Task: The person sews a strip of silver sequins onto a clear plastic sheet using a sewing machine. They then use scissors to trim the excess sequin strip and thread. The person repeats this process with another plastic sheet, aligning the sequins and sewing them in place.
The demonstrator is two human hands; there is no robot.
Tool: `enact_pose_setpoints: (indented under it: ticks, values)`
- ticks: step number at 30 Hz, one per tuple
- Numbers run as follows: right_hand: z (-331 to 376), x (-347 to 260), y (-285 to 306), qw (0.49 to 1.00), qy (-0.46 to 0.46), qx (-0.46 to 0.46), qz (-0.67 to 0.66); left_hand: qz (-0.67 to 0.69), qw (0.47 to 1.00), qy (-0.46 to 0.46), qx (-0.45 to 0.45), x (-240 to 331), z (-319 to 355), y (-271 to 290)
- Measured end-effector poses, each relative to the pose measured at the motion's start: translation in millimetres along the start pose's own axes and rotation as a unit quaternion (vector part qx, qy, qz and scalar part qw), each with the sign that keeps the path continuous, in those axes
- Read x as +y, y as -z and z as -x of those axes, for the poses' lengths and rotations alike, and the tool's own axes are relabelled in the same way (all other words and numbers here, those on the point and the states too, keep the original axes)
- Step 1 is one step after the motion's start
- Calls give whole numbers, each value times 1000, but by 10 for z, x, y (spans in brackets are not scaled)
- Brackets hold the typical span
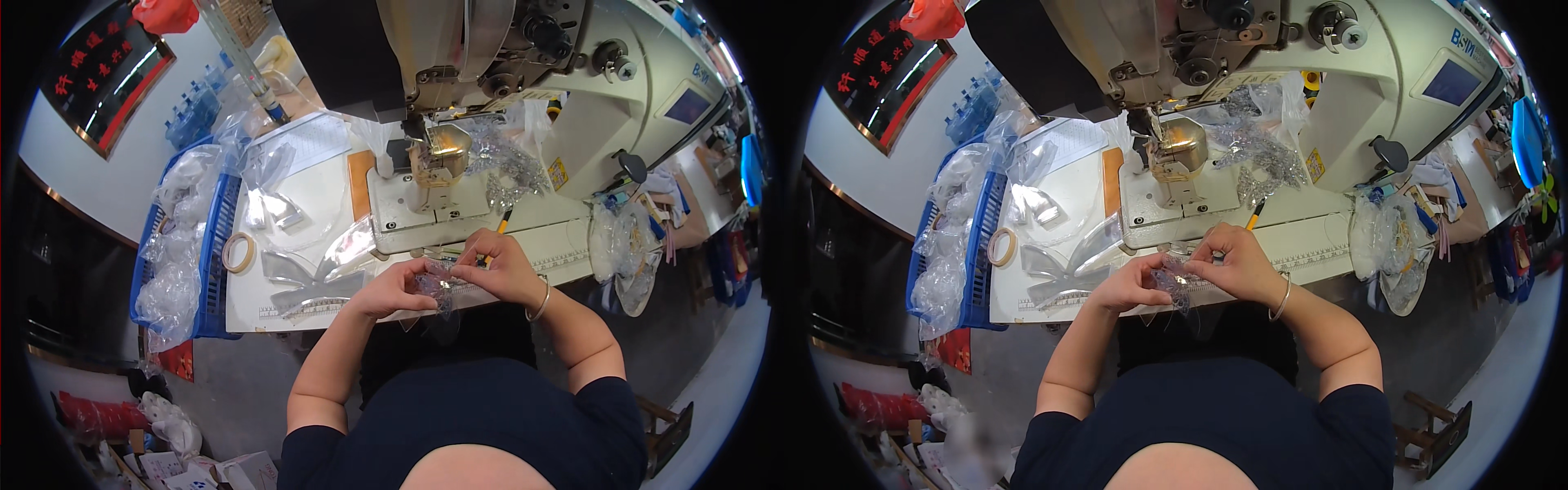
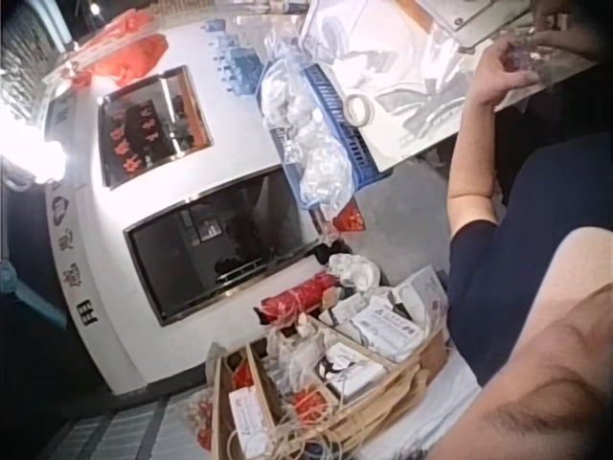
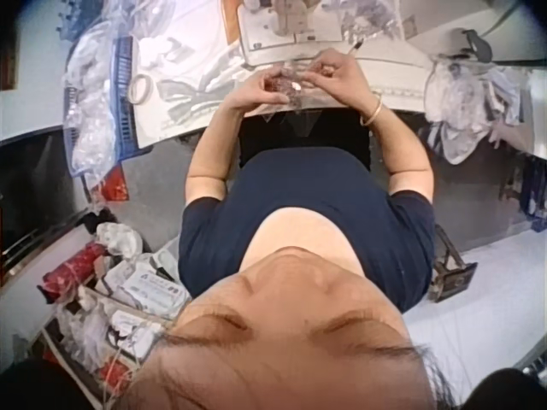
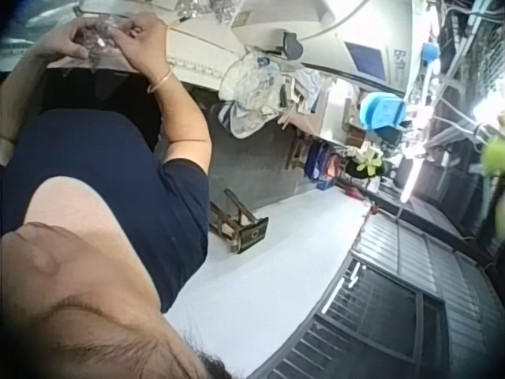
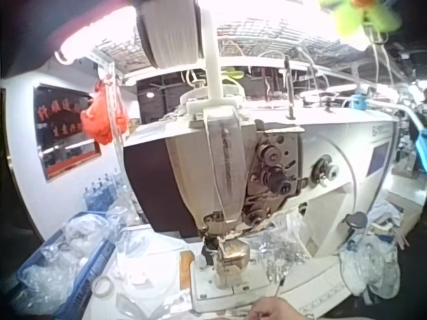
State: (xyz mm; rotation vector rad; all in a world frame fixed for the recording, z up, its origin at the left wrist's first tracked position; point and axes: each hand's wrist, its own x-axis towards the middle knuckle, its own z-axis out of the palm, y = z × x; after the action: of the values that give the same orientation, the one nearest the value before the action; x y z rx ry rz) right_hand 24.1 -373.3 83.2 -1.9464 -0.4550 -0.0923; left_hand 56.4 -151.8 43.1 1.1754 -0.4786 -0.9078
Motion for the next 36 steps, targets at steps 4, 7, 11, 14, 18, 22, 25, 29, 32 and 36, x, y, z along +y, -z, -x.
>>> enact_pose_setpoints:
  ticks: [4, 7, 11, 14, 18, 22, 25, 29, 32, 36]
  values:
    - [19, -71, -9, 1000, 9, 17, 5, -3, 1000, 4, -5, 5, 5, 18]
    - [44, -7, -38, 996, 57, 48, 54, 17, 1000, -18, 8, 58, -2, -65]
    - [84, -51, -63, 995, 45, 57, 73, -22, 999, -42, -8, -17, 15, 10]
    - [110, -43, -89, 988, 65, 83, 113, -159, 979, -110, 58, 115, 37, -147]
    - [113, -64, -109, 987, 61, 91, 121, -371, 907, -137, 147, 285, 74, -267]
    - [96, -57, -128, 996, -13, 88, 31, -333, 930, -79, 137, 285, -4, -246]
    - [89, -15, -116, 996, -29, 79, 16, -220, 968, -31, 117, 140, -33, -158]
    - [102, -2, -81, 996, -79, 47, -15, -197, 975, -52, 90, 65, -28, -135]
    - [108, 0, -72, 996, -87, 35, -16, -167, 981, -53, 84, 18, -21, -130]
    - [102, -5, -69, 994, -101, 24, -26, -179, 979, -43, 91, -2, -13, -127]
